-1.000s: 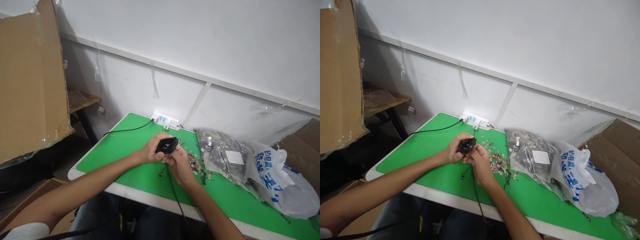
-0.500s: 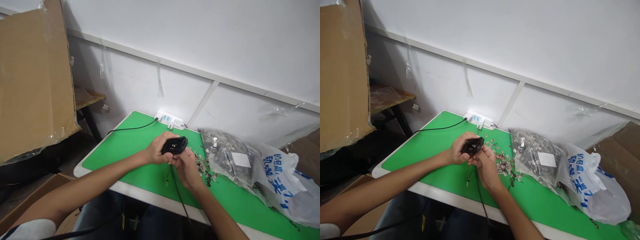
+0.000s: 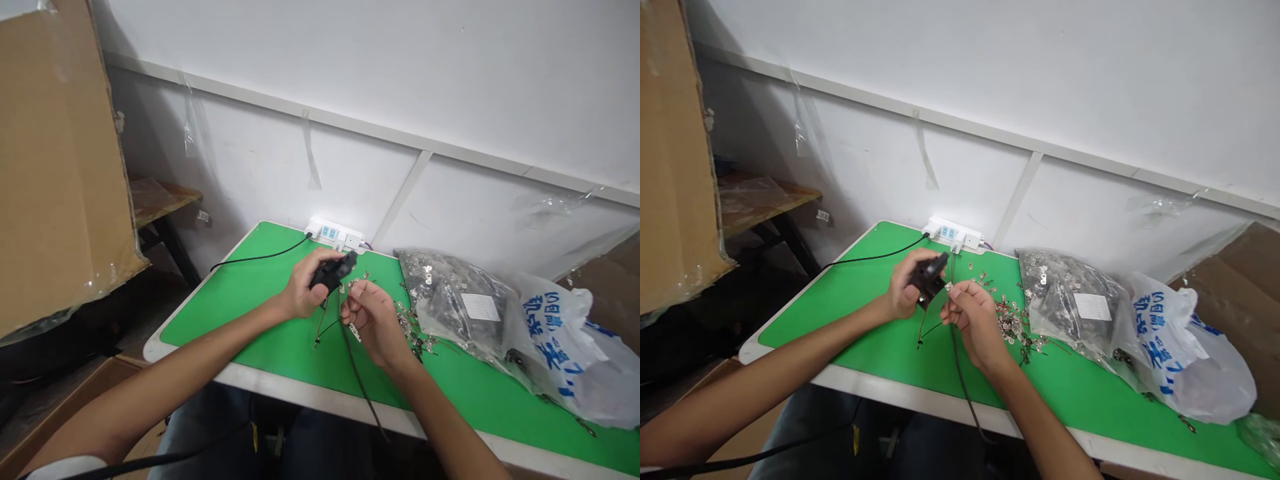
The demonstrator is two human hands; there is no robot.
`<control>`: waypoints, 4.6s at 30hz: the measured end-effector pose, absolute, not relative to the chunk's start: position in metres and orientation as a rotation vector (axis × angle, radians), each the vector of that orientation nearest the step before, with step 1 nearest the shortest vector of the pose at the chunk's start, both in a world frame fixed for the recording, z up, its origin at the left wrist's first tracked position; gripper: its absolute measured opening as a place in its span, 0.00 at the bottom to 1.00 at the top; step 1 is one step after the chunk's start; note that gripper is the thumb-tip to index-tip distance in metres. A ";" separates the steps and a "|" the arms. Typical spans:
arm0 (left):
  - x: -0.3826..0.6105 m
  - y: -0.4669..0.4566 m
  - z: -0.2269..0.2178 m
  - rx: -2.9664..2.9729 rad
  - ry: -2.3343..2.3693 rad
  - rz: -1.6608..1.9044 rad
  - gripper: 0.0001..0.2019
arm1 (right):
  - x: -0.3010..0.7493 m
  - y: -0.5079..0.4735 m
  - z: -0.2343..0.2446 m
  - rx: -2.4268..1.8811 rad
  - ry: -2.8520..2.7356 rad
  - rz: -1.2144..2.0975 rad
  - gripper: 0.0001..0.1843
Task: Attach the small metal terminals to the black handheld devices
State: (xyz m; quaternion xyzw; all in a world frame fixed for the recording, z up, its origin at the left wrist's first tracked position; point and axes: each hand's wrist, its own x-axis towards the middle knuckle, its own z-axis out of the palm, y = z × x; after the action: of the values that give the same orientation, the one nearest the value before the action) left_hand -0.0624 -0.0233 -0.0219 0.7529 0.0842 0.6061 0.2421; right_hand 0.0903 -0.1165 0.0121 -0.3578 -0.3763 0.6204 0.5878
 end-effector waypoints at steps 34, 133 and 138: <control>-0.060 -0.028 -0.014 2.320 -0.037 1.647 0.33 | 0.087 -0.117 0.005 -0.813 -0.968 1.478 0.17; -0.056 -0.015 -0.038 2.423 -0.118 1.638 0.33 | 0.072 -0.125 -0.002 -0.789 -0.775 1.457 0.16; -0.055 -0.024 -0.031 2.136 0.181 1.534 0.31 | 0.082 -0.117 0.001 -0.839 -0.769 1.482 0.16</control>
State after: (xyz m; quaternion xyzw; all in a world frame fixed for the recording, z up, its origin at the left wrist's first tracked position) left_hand -0.0547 -0.0243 -0.0307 0.7846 0.0663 0.5635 0.2499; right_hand 0.0823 -0.1174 0.0012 -0.3609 -0.3309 0.6380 0.5944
